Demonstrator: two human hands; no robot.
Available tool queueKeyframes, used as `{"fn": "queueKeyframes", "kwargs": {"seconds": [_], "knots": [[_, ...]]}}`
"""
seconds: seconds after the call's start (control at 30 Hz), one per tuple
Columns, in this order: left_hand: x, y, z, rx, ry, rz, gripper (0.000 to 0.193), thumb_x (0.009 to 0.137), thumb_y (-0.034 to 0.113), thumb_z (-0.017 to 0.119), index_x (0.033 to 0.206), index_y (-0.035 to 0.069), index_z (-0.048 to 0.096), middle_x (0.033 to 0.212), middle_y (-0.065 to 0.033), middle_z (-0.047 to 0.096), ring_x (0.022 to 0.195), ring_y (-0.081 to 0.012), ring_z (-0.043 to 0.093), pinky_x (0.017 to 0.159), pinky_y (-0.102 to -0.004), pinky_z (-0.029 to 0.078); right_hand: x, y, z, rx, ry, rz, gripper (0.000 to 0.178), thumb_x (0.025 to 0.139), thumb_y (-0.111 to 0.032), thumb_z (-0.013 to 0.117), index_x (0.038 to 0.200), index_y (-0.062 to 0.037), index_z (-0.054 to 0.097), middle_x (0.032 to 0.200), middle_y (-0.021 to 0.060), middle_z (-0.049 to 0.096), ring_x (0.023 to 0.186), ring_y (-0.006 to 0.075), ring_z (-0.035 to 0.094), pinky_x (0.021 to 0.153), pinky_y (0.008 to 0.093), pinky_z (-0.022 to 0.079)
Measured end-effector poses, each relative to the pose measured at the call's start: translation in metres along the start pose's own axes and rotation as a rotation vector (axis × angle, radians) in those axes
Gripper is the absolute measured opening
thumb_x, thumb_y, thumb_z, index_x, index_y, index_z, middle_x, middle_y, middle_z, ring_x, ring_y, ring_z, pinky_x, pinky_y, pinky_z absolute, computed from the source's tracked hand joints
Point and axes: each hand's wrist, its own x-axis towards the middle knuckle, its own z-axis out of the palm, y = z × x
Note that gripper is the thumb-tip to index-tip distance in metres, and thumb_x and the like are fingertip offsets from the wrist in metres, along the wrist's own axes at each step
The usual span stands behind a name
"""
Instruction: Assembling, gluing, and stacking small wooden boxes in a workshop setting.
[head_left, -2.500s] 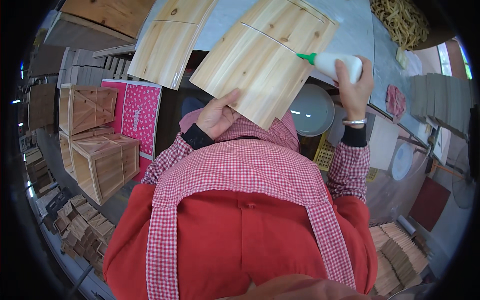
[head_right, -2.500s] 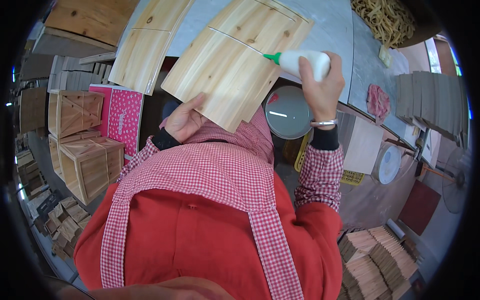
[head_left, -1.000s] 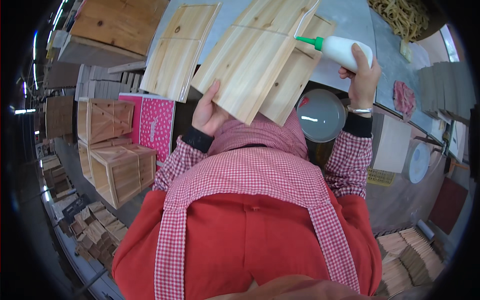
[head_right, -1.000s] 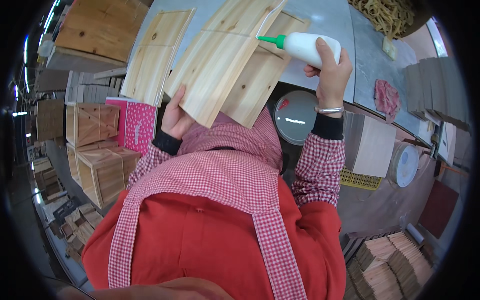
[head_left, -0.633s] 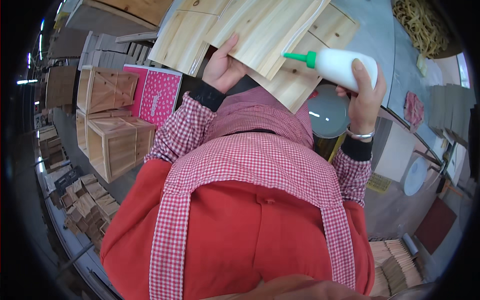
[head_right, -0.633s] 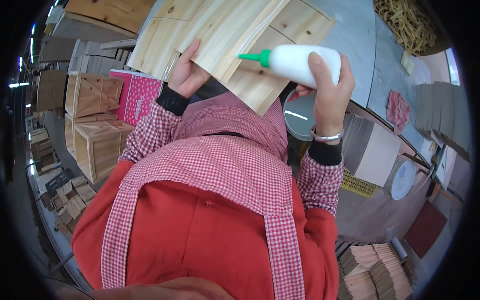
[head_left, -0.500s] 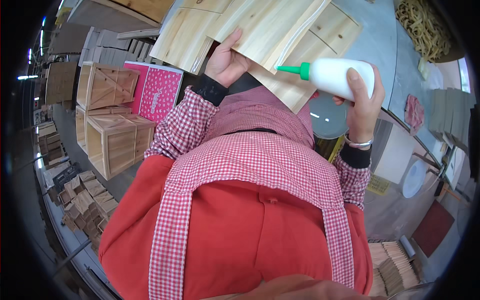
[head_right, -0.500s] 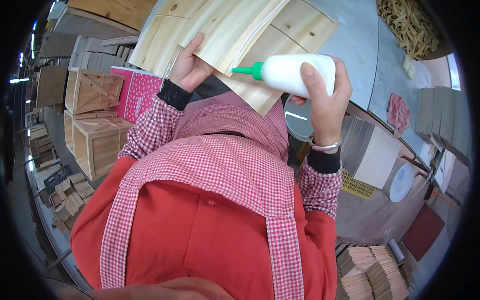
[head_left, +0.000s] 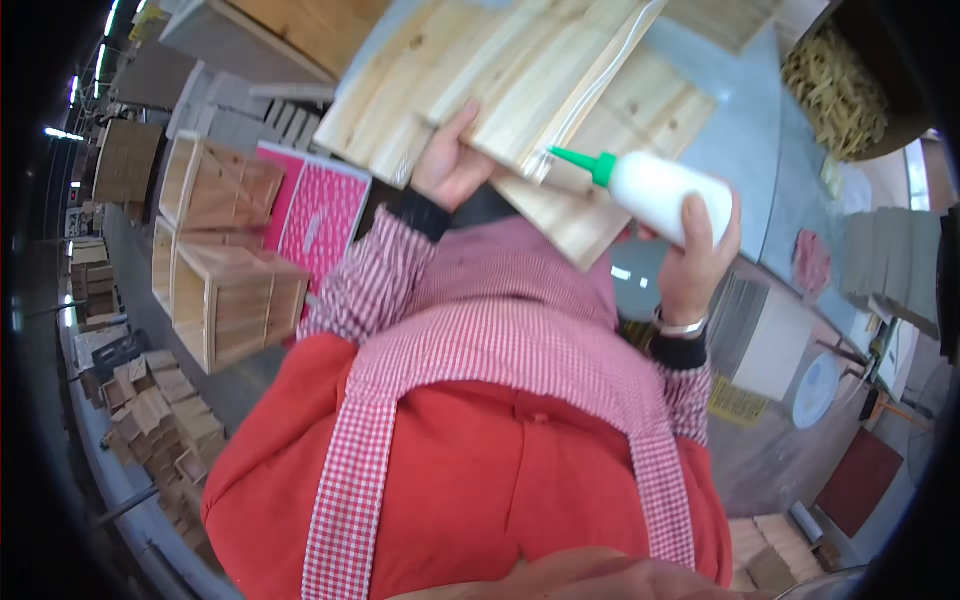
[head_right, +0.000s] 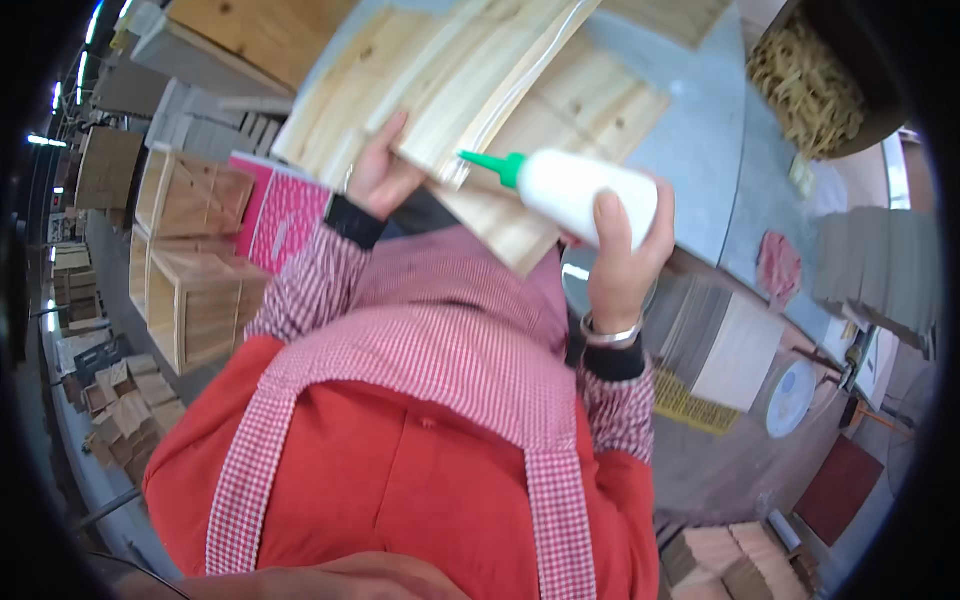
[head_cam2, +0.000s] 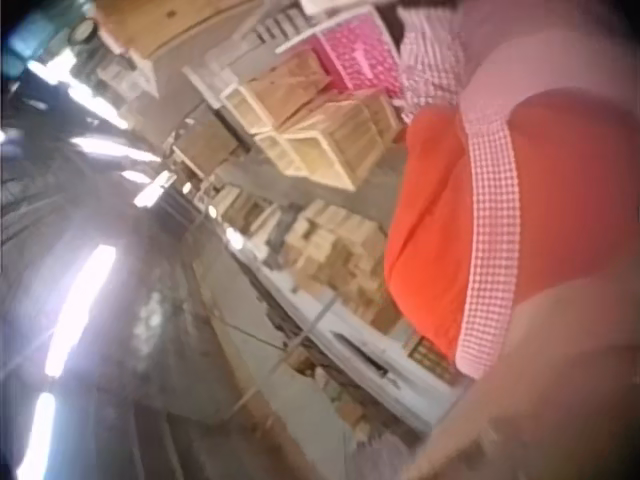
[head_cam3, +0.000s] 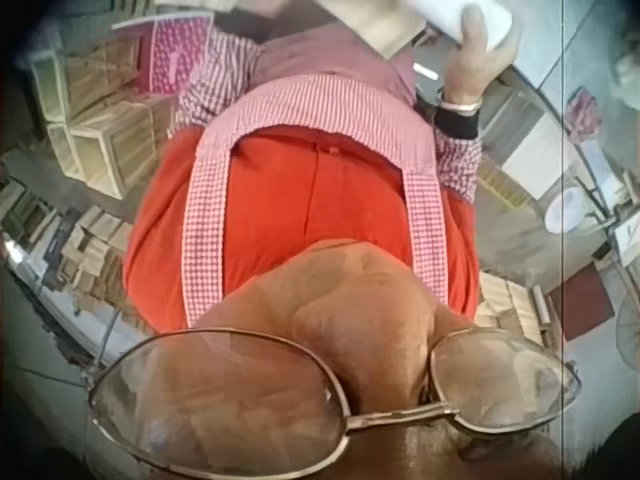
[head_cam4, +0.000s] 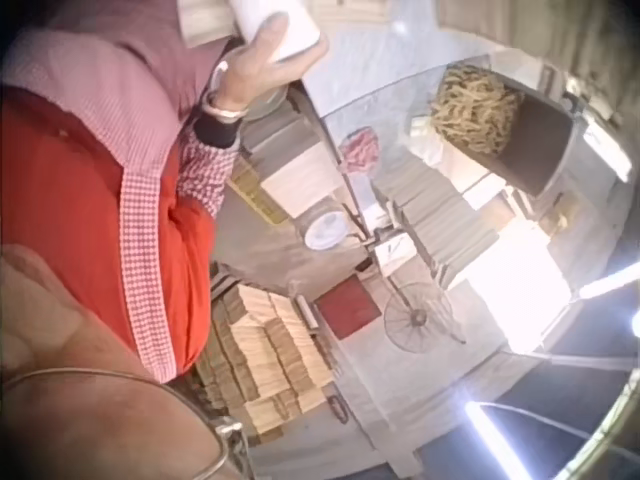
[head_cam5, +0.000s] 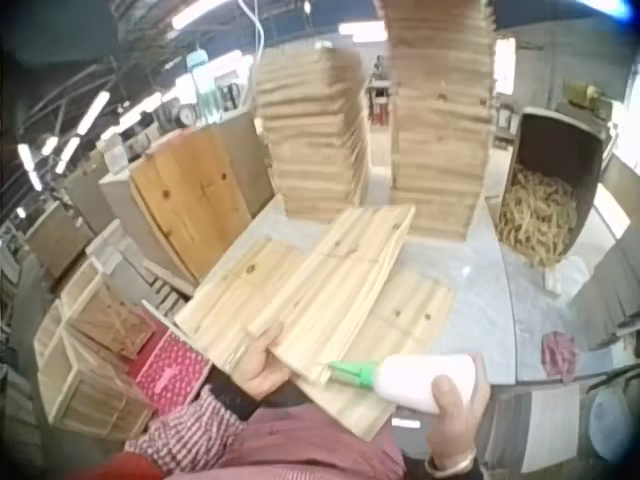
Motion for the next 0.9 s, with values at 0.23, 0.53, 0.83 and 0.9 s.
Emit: {"fn": "queueKeyframes", "kwargs": {"seconds": [0.23, 0.53, 0.83, 0.9], "knots": [[-0.034, 0.060, -0.013, 0.055, -0.075, 0.182, 0.050, 0.094, 0.021, 0.057, 0.137, 0.003, 0.038, 0.138, -0.0142, 0.046, 0.128, -0.0285, 0.042, 0.109, -0.0444, 0.032, 0.017, 0.004, -0.023, 0.293, 0.308, -0.092, 0.043, 0.091, -0.033, 0.054, 0.115, 0.0012, 0.043, 0.093, 0.0152, 0.057, 0.068, 0.0245, 0.060, 0.049, 0.0319, 0.049], [-0.034, 0.153, 0.028, 0.147, -0.240, 0.478, 0.057, 0.092, 0.024, 0.059, 0.139, 0.002, 0.035, 0.139, -0.0141, 0.045, 0.127, -0.0291, 0.044, 0.108, -0.0443, 0.034, 0.030, 0.014, -0.030, 0.348, 0.443, -0.143, 0.043, 0.092, -0.038, 0.052, 0.109, 0.0018, 0.049, 0.089, 0.0146, 0.060, 0.066, 0.0218, 0.060, 0.050, 0.0290, 0.046], [0.112, 0.263, 0.230, 0.198, -0.262, 0.693, 0.041, 0.091, 0.014, 0.059, 0.128, 0.002, 0.047, 0.129, -0.0115, 0.053, 0.117, -0.0258, 0.053, 0.104, -0.0379, 0.042, 0.026, 0.020, -0.039, 0.292, 0.530, -0.093, 0.043, 0.093, -0.037, 0.052, 0.107, 0.0028, 0.051, 0.089, 0.0150, 0.062, 0.066, 0.0209, 0.060, 0.053, 0.0291, 0.047], [0.163, 0.286, 0.272, 0.425, -0.476, 0.531, 0.032, 0.093, 0.024, 0.058, 0.120, 0.006, 0.055, 0.117, -0.0080, 0.061, 0.105, -0.0236, 0.058, 0.092, -0.0345, 0.047, 0.032, 0.019, -0.028, 0.279, 0.656, -0.106, 0.041, 0.093, -0.035, 0.052, 0.106, 0.0032, 0.052, 0.089, 0.0152, 0.062, 0.066, 0.0214, 0.060, 0.056, 0.0306, 0.048]]}}
